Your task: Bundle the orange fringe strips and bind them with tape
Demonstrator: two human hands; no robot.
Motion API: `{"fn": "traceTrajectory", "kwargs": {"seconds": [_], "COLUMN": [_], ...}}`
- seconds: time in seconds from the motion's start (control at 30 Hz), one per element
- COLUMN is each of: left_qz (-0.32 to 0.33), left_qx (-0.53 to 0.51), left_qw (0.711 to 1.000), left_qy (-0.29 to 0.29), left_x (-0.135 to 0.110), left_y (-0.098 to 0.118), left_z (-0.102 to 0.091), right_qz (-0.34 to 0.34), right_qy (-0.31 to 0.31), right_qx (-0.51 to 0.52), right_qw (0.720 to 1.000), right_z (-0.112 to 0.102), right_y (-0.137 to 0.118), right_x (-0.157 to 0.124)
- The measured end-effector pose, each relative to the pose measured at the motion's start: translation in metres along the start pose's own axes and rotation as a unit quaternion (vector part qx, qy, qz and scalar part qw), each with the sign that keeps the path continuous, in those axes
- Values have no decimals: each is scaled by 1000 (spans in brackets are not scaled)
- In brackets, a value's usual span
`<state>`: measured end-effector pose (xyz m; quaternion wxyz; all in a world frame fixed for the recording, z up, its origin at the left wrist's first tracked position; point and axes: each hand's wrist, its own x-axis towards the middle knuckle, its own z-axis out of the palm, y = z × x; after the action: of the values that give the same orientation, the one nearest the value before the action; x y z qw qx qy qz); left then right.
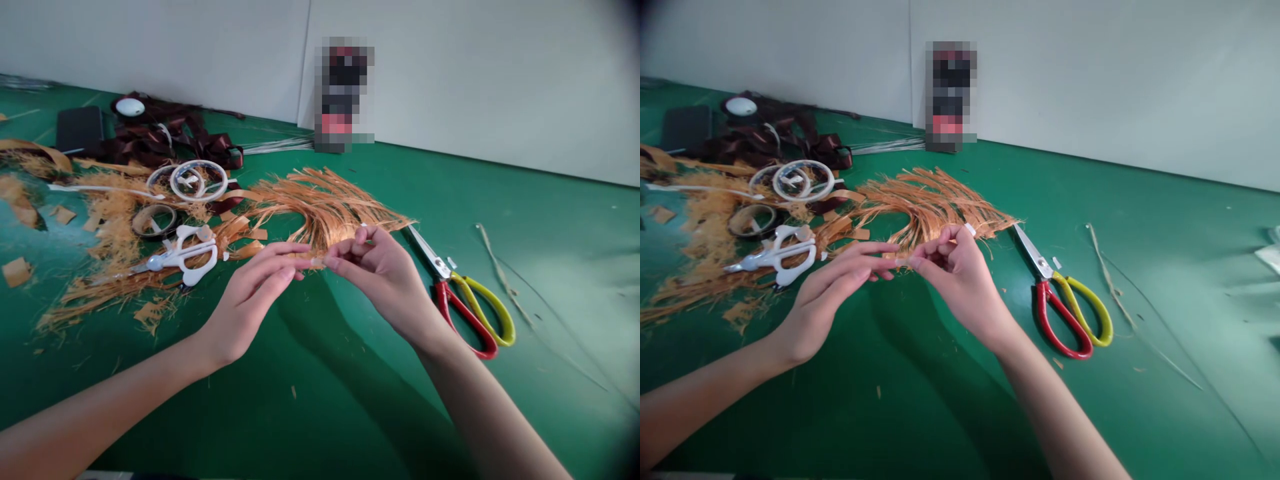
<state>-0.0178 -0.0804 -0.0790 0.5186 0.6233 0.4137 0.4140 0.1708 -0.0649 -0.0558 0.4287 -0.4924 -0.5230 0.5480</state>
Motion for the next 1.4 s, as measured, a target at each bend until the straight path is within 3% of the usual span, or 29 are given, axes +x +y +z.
{"fn": "traceTrajectory", "kwargs": {"seconds": [0.13,0.3,0.43,0.57,0.87,1.4], "left_qz": [22,125,247,279,340,295], "left_qx": [95,245,389,465,553,563], "left_qw": [995,958,887,831,754,763], "left_qy": [35,75,-36,-122,-102,-117], "left_x": [1,2,4,6,3,5], "left_y": [1,-5,-14,-24,-30,-26], "left_z": [0,-3,0,6,9,11], "right_qz": [-3,-16,-4,12,6,-29], "right_qy": [-25,7,61,52,69,122], "right_qx": [15,-13,-62,-94,-224,-336], "right_qw": [1000,1000,996,994,972,933], "right_z": [2,-10,-23,-22,-1,12], "right_y": [7,1,4,14,26,36], "right_x": [2,5,10,13,14,11]}}
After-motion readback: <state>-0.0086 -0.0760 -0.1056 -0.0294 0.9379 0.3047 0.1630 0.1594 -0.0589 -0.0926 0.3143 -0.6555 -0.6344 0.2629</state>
